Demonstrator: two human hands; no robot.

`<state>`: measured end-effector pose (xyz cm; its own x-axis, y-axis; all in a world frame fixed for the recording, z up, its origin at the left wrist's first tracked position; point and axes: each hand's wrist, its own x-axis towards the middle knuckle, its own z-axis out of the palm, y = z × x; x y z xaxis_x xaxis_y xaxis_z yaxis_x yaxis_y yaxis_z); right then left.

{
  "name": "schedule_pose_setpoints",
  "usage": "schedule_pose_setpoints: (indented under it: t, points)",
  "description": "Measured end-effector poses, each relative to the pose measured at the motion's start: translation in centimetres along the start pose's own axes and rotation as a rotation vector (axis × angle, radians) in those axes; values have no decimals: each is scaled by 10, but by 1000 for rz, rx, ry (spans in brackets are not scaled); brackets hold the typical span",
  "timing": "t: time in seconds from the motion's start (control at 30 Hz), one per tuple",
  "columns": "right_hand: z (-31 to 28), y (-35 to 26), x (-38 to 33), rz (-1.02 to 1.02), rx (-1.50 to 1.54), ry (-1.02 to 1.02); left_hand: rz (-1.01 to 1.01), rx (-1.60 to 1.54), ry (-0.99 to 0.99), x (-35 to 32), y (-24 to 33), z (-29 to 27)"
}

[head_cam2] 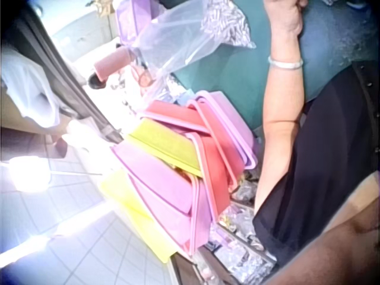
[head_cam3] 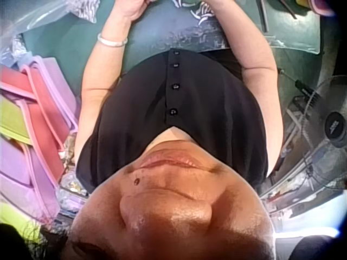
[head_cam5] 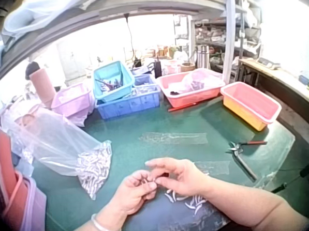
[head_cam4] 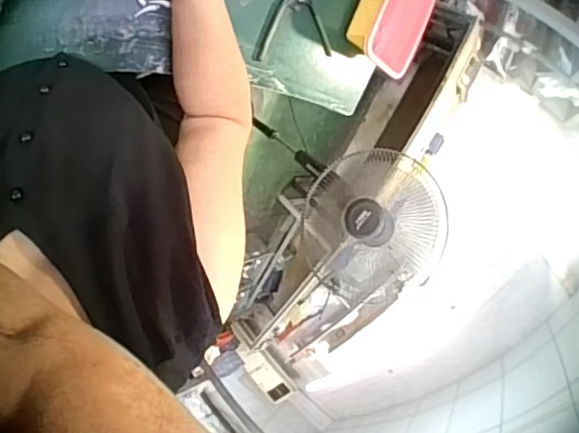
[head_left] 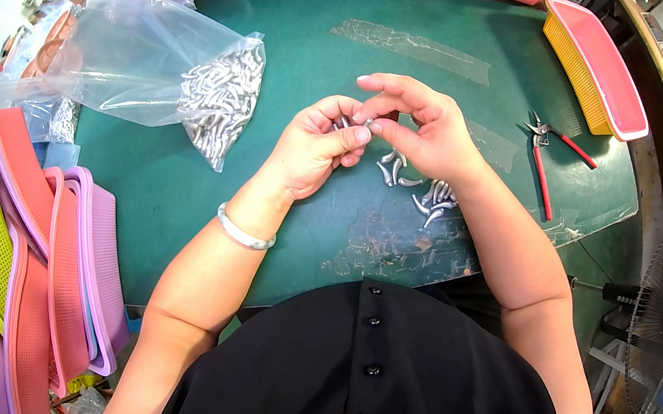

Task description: The person sits at a green workbench and repeatedly picks up small silver metal pieces from a plastic bag and the table. They manipulate the pieces by hand, bending or shaping them, and place the finished items into a blue plastic bin. A pair of pliers is visible on the table but is not used.

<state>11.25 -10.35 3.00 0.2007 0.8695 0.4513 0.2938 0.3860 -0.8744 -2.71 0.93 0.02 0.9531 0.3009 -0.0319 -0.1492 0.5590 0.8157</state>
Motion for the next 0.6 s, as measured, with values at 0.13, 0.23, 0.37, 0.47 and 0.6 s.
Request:
schedule_pose_setpoints:
  t: [0.13,0.23,0.37,0.47,0.6]
  points:
    - [0,0,0,-91,-101,23,26,1,-3,1,-1,1]
    - [0,-1,2,-149,-198,28,27,7,-3,0,1,3]
    - [0,-3,2,-166,-262,20,17,4,-7,0,0,0]
    - [1,1,1,-149,-218,47,-10,21,12,0,2,3]
    - [-1,2,2,-110,-263,26,-61,69,27,-1,4,1]
